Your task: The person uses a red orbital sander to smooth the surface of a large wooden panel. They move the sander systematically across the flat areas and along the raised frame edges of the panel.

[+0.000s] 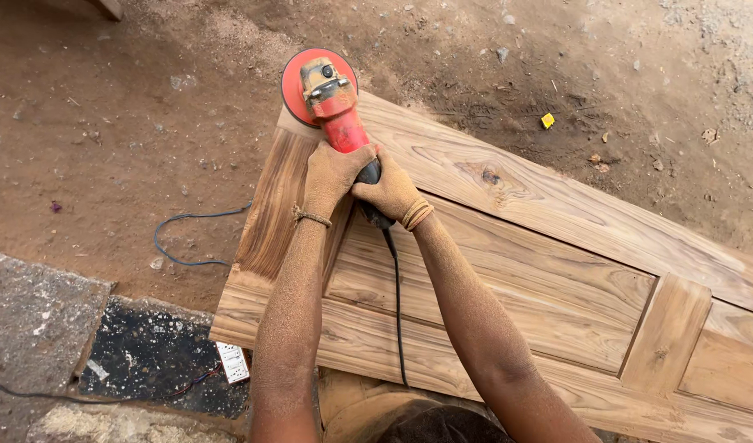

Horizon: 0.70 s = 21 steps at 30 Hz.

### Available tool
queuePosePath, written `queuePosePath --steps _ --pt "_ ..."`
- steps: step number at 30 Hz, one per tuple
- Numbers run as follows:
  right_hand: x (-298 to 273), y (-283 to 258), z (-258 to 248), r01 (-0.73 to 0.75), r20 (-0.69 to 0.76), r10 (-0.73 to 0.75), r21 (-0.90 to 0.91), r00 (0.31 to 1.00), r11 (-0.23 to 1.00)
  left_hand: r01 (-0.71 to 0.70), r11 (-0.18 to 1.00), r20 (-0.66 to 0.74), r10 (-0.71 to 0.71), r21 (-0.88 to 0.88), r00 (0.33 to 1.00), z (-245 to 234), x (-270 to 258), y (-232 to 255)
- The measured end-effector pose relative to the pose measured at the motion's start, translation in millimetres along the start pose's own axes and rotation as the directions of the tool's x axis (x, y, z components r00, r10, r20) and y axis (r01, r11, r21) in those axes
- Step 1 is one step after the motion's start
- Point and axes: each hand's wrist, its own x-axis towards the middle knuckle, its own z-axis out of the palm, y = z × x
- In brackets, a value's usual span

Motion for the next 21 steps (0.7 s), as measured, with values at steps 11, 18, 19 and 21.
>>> queuePosePath --steps 11,18,19,21 --pt "-87.5 40.1 -94.2 -0.215 -0.036 0.215 0.01 0.976 0.977 -0.013 1.0 0.129 0.015 -0.018 0.992 109.0 -61.7 43.1" --pt "-154.2 94.7 -145.8 -0.328 -0.055 0.336 0.119 0.94 0.937 -0.014 0.997 0.219 0.029 -0.07 0.975 188.1 -114.4 70.7" --pt "-164.9 102.0 -154.8 -0.338 -0.065 0.344 0.093 0.937 0.937 -0.011 0.996 0.227 0.029 -0.083 0.973 200.4 -123.3 74.2" --pt "-184.0 116.0 -174.1 -0.355 -0.088 0.357 0.041 0.93 0.934 -0.026 0.996 0.239 0.046 -0.086 0.97 226.5 -137.9 83.4"
